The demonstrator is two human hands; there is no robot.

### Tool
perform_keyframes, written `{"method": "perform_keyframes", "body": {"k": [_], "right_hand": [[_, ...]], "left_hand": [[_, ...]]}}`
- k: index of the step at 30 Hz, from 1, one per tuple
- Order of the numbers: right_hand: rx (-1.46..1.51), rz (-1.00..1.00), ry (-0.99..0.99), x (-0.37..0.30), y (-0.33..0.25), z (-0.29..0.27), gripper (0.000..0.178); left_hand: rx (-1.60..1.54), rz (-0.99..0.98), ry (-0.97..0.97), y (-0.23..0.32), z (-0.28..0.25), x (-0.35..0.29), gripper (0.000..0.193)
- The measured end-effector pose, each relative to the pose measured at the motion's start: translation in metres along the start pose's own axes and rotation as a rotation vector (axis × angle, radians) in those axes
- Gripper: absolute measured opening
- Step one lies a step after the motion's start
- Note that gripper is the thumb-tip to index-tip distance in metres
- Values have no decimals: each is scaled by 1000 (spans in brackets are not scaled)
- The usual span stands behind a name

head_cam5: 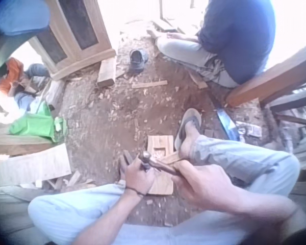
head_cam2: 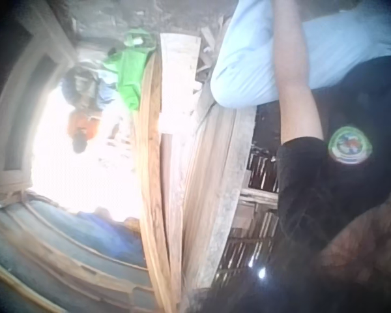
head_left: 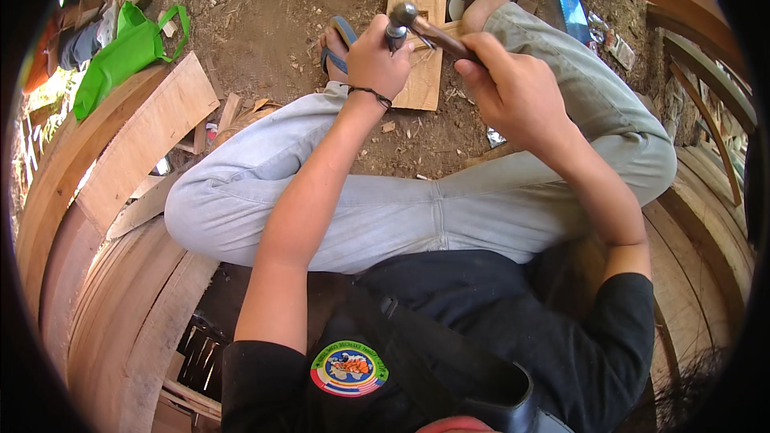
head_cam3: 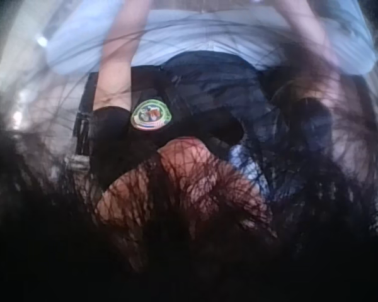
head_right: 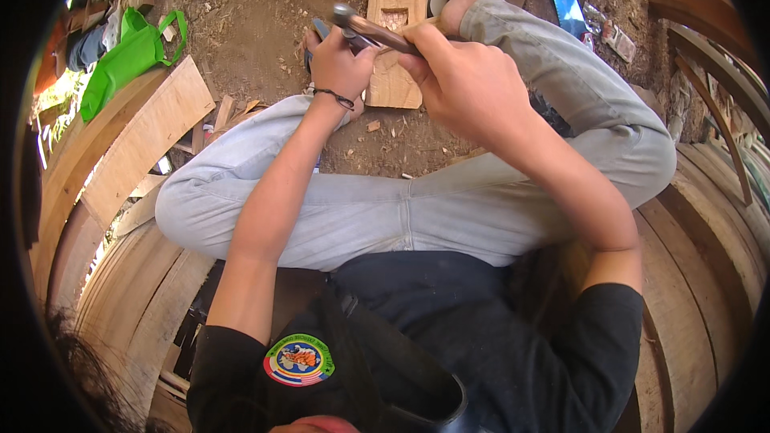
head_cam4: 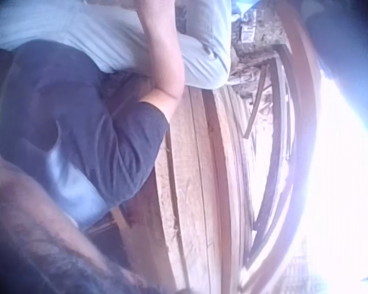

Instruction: The person uses a chisel and hammer to carve a slot into a small piece of wood, then fits two wooden pieces together to form a cross shape and hammers them into place.

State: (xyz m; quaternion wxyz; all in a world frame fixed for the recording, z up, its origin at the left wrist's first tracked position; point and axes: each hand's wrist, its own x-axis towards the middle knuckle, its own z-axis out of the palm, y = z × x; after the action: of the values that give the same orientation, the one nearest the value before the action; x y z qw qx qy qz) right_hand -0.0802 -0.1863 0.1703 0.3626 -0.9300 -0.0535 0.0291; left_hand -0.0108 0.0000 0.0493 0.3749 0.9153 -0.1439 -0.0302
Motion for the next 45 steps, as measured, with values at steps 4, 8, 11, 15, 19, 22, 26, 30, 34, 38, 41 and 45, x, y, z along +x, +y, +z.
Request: {"method": "perform_keyframes", "body": {"k": [4, 8, 11, 15, 19, 22, 26, 30, 34, 38, 41, 45], "right_hand": [[69, -16, 88, -2, -9, -1, 18], [87, 123, -94, 2, 4, -15, 20], [352, 82, 185, 16, 2, -36, 20], [455, 215, 89, 13, 0, -56, 25], [398, 133, 124, 9, 0, -42, 27], [305, 136, 75, 5, -2, -41, 28], [268, 102, 88, 5, -1, -37, 28], [208, 48, 120, 6, 2, -33, 26], [214, 58, 107, 4, 3, -31, 25], [208, 49, 117, 3, 3, -28, 25], [201, 40, 107, 3, 1, -28, 23], [246, -36, 142, 1, -4, -27, 22]], "left_hand": [[28, -32, -25, 8, 3, 1, 27], [-78, -163, -51, -22, -6, 7, 29], [-341, -560, -113, -74, -25, 16, 31], [-760, -935, 13, -85, -34, 14, 26], [-491, -608, -98, -69, -30, 25, 22], [-12, -428, -94, -42, -29, 24, 26], [-8, -340, -6, -31, -26, 15, 37], [-25, -342, -25, -28, -28, 17, 37], [70, -347, -39, -17, -31, 16, 37], [74, -332, -3, -20, -25, 15, 37], [31, -303, -11, -21, -24, 12, 37], [102, -122, 20, -20, -16, 6, 38]]}}
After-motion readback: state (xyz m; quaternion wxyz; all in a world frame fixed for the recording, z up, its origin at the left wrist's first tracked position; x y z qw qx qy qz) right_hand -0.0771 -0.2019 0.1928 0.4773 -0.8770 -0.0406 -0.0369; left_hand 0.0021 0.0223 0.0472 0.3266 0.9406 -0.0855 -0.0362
